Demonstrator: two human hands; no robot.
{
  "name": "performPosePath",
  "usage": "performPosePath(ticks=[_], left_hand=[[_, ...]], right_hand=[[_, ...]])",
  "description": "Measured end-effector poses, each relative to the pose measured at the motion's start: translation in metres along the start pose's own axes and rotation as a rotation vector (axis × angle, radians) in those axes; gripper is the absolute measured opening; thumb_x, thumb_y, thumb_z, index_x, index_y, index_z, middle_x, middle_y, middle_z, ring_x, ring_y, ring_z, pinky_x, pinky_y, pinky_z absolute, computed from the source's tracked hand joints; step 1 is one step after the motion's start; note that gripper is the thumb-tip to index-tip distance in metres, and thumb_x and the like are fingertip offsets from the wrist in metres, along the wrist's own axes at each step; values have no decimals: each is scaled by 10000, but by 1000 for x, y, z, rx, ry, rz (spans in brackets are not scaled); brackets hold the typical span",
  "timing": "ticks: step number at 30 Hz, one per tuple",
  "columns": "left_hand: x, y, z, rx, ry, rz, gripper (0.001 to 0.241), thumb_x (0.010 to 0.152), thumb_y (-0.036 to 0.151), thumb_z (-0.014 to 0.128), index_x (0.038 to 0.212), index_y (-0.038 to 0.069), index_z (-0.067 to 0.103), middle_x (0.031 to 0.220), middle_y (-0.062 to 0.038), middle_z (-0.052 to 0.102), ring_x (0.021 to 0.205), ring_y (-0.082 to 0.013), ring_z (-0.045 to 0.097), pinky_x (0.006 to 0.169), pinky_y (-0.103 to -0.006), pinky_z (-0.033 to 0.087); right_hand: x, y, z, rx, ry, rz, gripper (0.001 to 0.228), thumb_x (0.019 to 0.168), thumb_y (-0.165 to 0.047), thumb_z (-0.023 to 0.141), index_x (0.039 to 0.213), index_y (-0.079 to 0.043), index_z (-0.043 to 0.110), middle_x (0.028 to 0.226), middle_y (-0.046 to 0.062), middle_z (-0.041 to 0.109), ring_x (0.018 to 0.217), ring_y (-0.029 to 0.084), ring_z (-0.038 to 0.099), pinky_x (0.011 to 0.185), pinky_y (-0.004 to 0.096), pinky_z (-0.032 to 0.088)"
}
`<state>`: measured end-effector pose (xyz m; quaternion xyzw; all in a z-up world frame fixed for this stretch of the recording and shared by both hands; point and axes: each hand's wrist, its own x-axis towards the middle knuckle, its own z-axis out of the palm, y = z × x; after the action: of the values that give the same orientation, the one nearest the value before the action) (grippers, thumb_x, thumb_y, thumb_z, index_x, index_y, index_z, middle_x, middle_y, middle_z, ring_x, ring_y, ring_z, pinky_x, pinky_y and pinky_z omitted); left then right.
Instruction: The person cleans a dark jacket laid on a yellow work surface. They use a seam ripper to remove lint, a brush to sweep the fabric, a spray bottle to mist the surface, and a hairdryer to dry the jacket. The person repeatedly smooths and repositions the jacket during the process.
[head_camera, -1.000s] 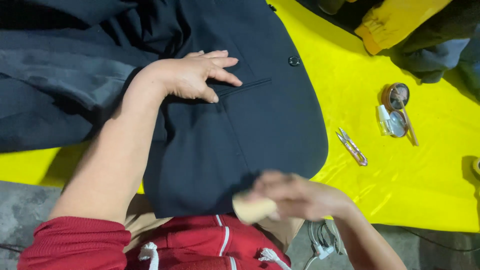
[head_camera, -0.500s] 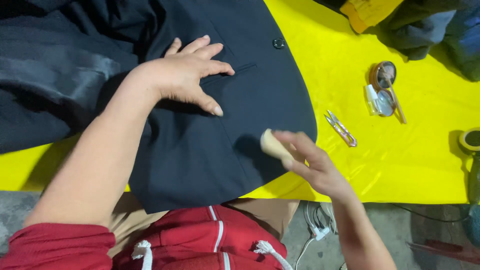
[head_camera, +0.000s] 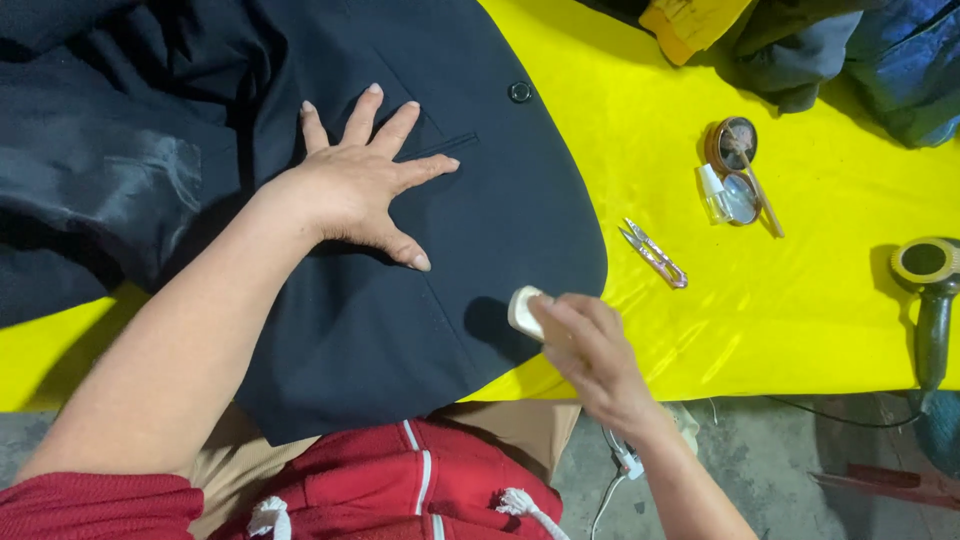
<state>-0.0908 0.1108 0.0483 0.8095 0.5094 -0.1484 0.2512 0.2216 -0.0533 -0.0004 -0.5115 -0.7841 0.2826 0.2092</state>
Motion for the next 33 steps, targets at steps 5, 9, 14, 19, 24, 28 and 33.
performPosePath(ticks=[5,9,14,19,24,28,33], left_hand=[[-4,3,-2,-10,-10,1,1135,709,705,791,1607,532,119,1749,-28,-203,1565,-339,-305,1155,-762,-119],[-2,6,5,37,26,16,1192,678,786,752,1623,482,91,1744,-54,-211,1559,-376,-290,1120,-803,-102],[3,7,14,90,57,69,1212,666,855,710,1626,452,88,1744,-62,-185,1564,-363,-277,1108,-813,-106],[3,8,11,87,8,65,1229,673,846,713,1632,456,51,1744,-47,-213,1565,-361,-288,1099,-822,-108],[3,8,8,115,18,55,1234,683,856,695,1635,449,24,1742,-46,-227,1564,-359,-290,1102,-818,-106],[3,8,10,102,19,58,1217,702,833,711,1635,440,37,1743,-45,-214,1570,-362,-272,1111,-819,-85],[4,8,10,119,37,50,1210,689,858,692,1629,449,49,1744,-35,-202,1575,-361,-256,1127,-809,-78]], right_hand=[[23,29,-14,-133,366,110,383,1039,-146,579,1421,-130,554,1390,87,602,1292,282,577,1117,420,430],[25,1,18,-264,31,-231,426,1009,-133,586,1430,-172,541,1300,156,539,1170,319,546,940,424,392],[70,30,3,-270,278,-83,414,1045,-73,553,1427,-231,549,1269,120,523,1167,298,547,1013,436,461],[81,27,24,-236,35,-83,500,997,-92,610,1459,-271,536,1252,145,475,1098,322,577,895,401,471],[125,48,-6,-195,400,100,483,1030,-95,606,1488,-224,520,1181,164,493,1085,330,571,955,431,454],[128,28,13,-168,88,-219,451,1051,-99,581,1479,-215,497,1209,131,479,1112,306,575,950,414,477],[150,59,4,-226,384,-66,508,1030,-89,607,1516,-203,511,1126,140,492,998,313,586,953,448,463]])
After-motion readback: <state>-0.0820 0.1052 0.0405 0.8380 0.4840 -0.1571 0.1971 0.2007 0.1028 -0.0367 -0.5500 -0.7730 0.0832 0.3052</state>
